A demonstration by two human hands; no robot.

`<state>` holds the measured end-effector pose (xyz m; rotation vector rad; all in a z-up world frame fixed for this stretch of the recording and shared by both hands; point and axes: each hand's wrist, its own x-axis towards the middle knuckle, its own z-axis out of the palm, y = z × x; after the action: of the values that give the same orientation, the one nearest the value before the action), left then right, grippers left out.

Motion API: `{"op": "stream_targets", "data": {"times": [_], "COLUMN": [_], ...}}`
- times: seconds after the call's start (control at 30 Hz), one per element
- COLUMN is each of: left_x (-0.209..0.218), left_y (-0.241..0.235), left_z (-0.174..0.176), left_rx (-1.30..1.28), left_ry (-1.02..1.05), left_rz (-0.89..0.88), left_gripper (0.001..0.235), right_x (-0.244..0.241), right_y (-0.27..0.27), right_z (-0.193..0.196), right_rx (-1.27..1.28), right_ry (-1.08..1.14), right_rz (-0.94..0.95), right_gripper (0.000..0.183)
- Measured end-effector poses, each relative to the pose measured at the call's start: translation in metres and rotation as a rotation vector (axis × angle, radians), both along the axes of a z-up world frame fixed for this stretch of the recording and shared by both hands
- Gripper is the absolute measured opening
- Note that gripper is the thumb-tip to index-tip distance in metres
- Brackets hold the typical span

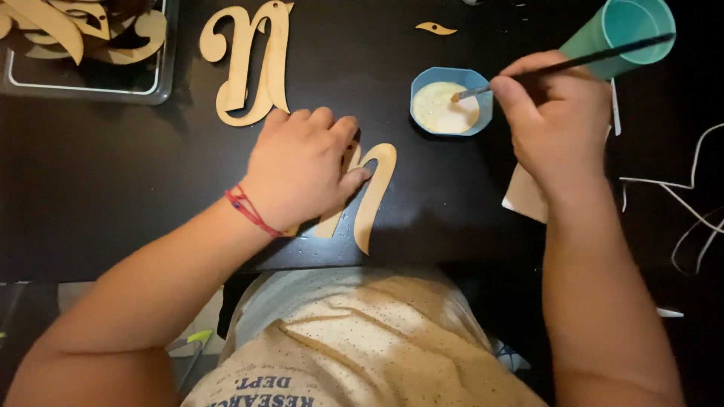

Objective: Applying glue or paint to wooden letters and decorative cutouts using a brush for assembly.

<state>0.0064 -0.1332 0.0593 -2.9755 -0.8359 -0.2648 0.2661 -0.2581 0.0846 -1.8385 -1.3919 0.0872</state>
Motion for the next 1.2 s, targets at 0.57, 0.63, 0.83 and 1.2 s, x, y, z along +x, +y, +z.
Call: {"op": "stream_targets", "data": {"times": [0.57,0.63,0.83,1.2], "left_x": [-0.034,-0.036,-0.035,-0.034], "left_y": [0.033,0.029,0.025,0.023], "left_z": [-0.005,-0.010,-0.027,-0.046], "left_rx": [-0.304,-0.305,-0.250,-0.143], "left_ry": [0.031,-0.019,-0.110,-0.198], "left_rz": [-0.338,-0.348,-0.353,-0.326], "left_gripper": [0.072,0.073,0.077,0.069], "right_x": [0.035,0.010,-0.064,-0.101], "right_y": [-0.006,-0.018,-0.039,-0.020], "right_z": [-0.048,-0.040,-0.048,-0.068], "right_rx": [0.104,0.196,0.308,0.240], "right_ry": [0.159,0.290,0.331,0.071], "right_rz": [-0.128,-0.083,0.044,0.143], "right_gripper": [0.014,0.014,0.014,0.009]}}
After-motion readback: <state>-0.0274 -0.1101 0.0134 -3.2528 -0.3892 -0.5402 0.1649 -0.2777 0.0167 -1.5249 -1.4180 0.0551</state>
